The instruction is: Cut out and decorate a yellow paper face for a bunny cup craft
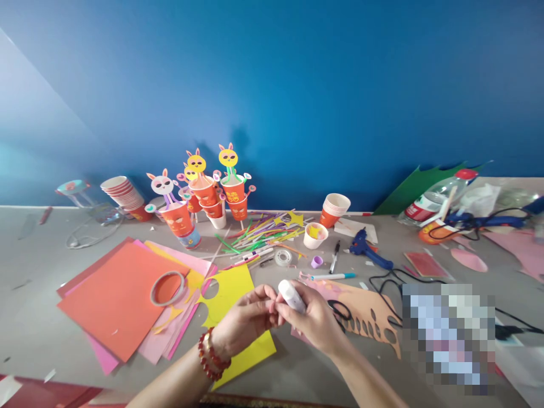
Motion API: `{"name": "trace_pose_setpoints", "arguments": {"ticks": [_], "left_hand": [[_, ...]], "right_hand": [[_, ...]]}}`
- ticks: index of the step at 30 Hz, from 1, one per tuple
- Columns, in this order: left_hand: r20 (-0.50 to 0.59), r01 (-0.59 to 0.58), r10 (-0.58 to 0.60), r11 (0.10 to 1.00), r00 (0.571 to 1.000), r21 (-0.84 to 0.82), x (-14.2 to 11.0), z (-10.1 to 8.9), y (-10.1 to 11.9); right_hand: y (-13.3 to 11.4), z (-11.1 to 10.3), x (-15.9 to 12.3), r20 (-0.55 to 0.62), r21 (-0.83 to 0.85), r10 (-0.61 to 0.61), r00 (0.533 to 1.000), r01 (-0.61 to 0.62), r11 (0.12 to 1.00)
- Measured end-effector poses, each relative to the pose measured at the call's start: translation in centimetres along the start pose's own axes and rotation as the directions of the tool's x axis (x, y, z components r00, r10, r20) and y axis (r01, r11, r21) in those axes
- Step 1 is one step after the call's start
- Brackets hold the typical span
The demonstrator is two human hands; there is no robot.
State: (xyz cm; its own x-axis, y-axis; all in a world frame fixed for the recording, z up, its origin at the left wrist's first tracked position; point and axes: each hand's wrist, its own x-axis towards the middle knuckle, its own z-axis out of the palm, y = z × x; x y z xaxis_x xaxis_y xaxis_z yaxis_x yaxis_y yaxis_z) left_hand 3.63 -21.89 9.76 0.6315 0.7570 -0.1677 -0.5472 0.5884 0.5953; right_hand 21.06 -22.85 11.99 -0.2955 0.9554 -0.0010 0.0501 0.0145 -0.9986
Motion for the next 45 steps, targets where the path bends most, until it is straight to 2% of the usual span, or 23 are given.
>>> {"name": "trace_pose_setpoints", "arguments": {"ticks": [5,9,13,16,20,26,34,39,45], "left_hand": [[-0.063,-0.105,0.11,0.991,0.992,0.08,-0.1,0.4,-0.3],[-0.072,-0.209,0.234,0.945,0.97,0.251,-0.6,0.2,-0.6],[-0.113,-0.22,0.302,0.86,0.947,0.46,-0.9,0.1,-0.8],[-0.17,-0.203,0.331,0.834,0.928,0.513,-0.9,0.1,-0.7],[-0.225,-0.183,0.325,0.854,0.919,0.488,-0.9,0.3,-0.6],[-0.201,-0.188,0.313,0.862,0.928,0.471,-0.9,0.1,-1.0],[-0.193,-0.164,0.308,0.829,0.932,0.535,-1.0,0.1,-1.0],[-0.215,-0.153,0.331,0.802,0.919,0.578,-0.9,0.0,-1.0],[-0.194,-0.14,0.367,0.711,0.91,0.689,-0.8,-0.6,-0.7]], "right_hand": [[0.3,-0.2,0.1,-0.05,-0.137,0.016,0.999,-0.023,0.99],[0.6,-0.3,0.2,-0.087,-0.195,0.007,0.996,-0.023,0.981],[0.3,-0.2,0.1,-0.079,-0.215,0.019,0.997,-0.036,0.976],[0.0,-0.1,-0.1,-0.081,-0.183,0.035,0.996,-0.049,0.982],[0.2,0.0,-0.3,-0.094,-0.088,0.121,0.988,-0.129,0.988],[0.9,0.5,-0.4,-0.047,-0.055,0.181,0.982,-0.184,0.981],[0.9,0.5,0.0,-0.057,-0.077,0.154,0.987,-0.158,0.984],[1.3,0.5,-0.2,-0.081,-0.107,0.142,0.986,-0.151,0.983],[2.1,0.4,-0.5,-0.135,-0.175,0.12,0.984,-0.143,0.974]]}}
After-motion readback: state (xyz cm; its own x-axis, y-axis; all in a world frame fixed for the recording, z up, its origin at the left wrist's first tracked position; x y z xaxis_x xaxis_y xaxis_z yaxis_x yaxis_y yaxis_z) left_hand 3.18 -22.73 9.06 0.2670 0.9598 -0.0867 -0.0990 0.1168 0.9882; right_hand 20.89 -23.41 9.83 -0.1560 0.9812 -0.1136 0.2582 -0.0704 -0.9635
